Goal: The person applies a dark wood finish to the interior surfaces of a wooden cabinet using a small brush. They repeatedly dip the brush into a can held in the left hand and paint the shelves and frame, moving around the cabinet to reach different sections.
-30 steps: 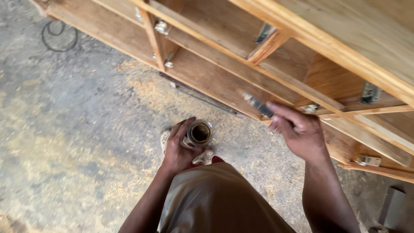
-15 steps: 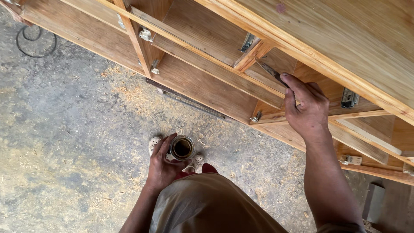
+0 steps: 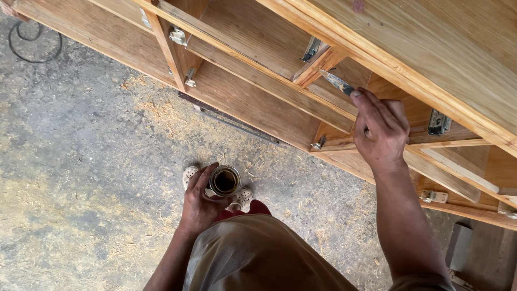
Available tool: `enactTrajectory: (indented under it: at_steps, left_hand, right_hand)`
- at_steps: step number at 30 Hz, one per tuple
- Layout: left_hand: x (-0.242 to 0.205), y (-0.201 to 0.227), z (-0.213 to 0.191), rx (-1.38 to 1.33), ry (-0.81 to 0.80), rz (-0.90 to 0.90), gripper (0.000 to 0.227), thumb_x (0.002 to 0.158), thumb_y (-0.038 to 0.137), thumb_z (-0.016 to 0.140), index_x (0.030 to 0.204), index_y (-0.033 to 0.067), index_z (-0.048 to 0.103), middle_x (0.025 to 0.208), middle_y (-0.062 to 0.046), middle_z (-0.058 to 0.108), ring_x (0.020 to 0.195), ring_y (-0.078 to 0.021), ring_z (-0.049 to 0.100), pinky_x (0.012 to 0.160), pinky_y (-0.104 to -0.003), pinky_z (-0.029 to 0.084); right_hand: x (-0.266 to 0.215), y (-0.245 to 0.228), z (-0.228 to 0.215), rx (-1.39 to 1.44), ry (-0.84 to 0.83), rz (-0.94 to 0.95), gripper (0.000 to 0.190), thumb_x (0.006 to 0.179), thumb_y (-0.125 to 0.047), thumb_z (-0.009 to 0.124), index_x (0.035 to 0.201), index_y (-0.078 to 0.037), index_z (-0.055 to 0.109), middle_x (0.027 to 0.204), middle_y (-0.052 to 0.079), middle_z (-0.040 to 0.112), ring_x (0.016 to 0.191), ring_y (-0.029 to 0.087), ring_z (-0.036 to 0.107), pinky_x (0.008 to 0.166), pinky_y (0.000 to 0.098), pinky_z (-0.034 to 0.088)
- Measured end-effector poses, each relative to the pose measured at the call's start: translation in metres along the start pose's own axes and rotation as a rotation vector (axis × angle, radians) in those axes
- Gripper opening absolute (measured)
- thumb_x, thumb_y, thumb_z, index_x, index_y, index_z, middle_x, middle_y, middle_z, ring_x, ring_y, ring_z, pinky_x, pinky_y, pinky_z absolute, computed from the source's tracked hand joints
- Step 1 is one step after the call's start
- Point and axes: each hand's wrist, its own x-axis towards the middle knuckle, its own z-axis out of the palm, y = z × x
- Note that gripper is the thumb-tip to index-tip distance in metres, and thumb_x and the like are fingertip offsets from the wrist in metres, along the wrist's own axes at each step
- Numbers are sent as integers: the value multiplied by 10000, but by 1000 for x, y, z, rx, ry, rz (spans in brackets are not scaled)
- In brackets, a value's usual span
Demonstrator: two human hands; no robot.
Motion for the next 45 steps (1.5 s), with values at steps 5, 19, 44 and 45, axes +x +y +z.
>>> enactTrajectory:
  at_steps: [5,19,44,45]
  left_hand:
    - [-1,1,-1,9,-16,-50,875,605,159,966,1367,27,556,1348,-191,609,1199,-317,656,979,-423,597]
    - [-3,3,-2,5,-23,-88,878,614,154,959,1380,34,547,1333,-178,617,1195,-306,656,982,-406,597]
    - [-7,-2,-6,-14,-7,-96,868,622,152,959,1378,16,555,1342,-203,610,1198,-332,649,991,-427,578]
    - [-10,-1,-7,-18,-3,-97,873,614,150,958,1378,21,556,1339,-200,615,1197,-329,652,993,-425,579]
  right_hand:
    - [-4,-1,3,-1,-9,-26,339,977,125,750,1281,-24,740,1284,113,760,995,219,680,837,321,563]
    - [1,-1,4,15,8,-17,374,968,129,748,1307,-28,729,1286,124,754,1000,225,685,854,333,560]
    - [-1,-3,10,7,0,-14,353,973,101,724,1301,-28,715,1296,126,748,999,237,705,853,338,558]
    - [-2,-4,10,-5,-4,-16,344,997,100,732,1315,-28,712,1306,122,748,1016,235,710,852,333,554]
